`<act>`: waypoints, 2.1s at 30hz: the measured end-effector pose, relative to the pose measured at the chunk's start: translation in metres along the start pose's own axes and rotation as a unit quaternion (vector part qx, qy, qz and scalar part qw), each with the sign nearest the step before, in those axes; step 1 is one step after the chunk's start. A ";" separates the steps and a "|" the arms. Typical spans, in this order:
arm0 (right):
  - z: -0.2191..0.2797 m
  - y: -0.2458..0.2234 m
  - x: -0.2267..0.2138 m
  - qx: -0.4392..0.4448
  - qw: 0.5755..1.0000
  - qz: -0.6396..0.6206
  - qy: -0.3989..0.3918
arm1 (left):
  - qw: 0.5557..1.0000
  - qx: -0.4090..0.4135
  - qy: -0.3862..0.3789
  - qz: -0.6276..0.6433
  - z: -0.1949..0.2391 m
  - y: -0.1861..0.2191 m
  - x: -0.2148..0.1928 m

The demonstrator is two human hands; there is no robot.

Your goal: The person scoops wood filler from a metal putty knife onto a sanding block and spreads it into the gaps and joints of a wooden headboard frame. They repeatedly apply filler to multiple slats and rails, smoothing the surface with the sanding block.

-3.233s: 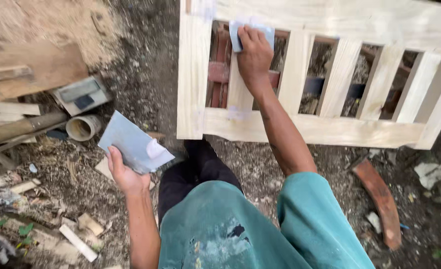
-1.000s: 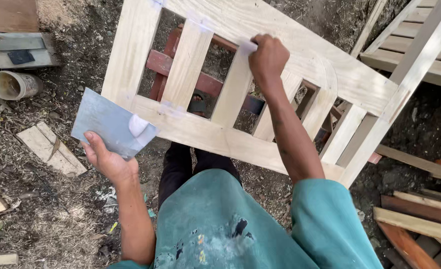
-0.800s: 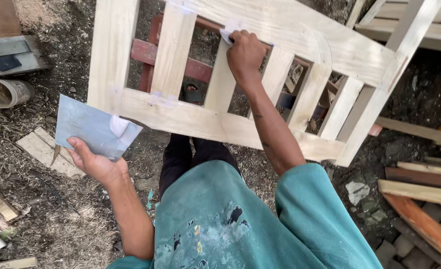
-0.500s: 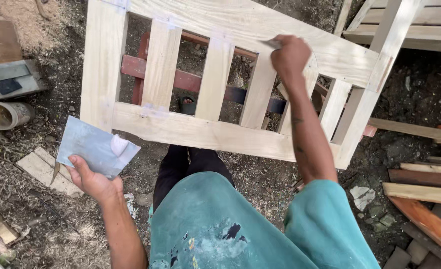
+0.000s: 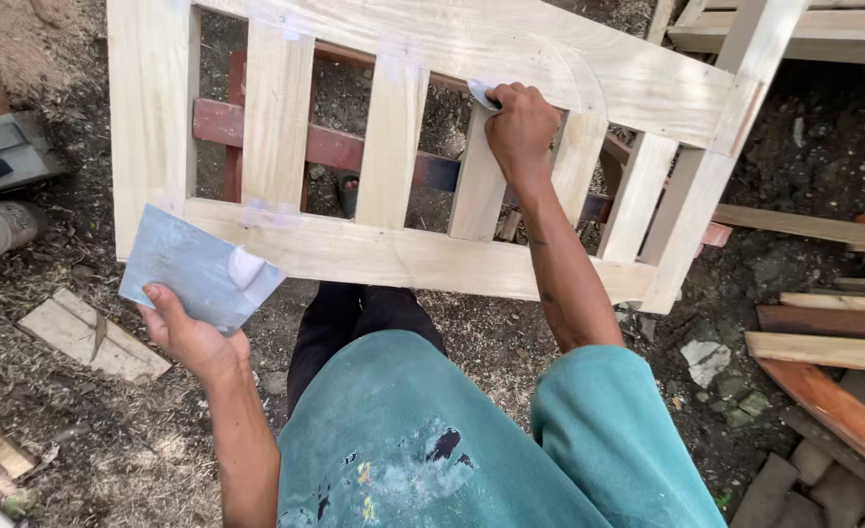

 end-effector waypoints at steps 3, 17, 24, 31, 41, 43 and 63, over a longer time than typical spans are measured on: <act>-0.005 0.006 0.003 -0.011 0.992 0.043 -0.115 | 1.000 0.008 0.001 0.009 0.004 0.018 -0.002; 0.014 0.010 0.015 0.012 0.999 0.045 -0.029 | 0.995 -0.007 0.099 -0.021 0.005 0.010 -0.070; 0.038 0.084 -0.055 0.142 0.977 -0.019 -0.160 | 1.000 -0.005 -0.005 -0.025 0.012 0.011 -0.027; 0.016 0.154 -0.051 0.092 0.995 0.009 -0.046 | 0.993 0.001 0.037 -0.109 0.017 0.006 0.001; 0.077 0.143 -0.047 0.029 0.999 -0.015 0.038 | 1.000 0.012 0.001 0.009 0.053 -0.042 0.091; 0.065 0.160 -0.038 0.082 0.987 0.004 -0.136 | 0.999 0.026 -0.038 0.019 0.068 -0.037 0.110; 0.028 0.190 -0.022 0.035 0.947 0.039 -0.316 | 1.000 0.012 0.000 0.001 0.119 -0.046 0.126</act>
Point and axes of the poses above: each hand's wrist, its own z-axis away from the middle knuckle, its own x-axis out of the palm, y = z × x, the point moved 6 cm from there along -z, towards the middle knuckle, and after that the axes turned 1 degree about -z, right-handed, at the moved point
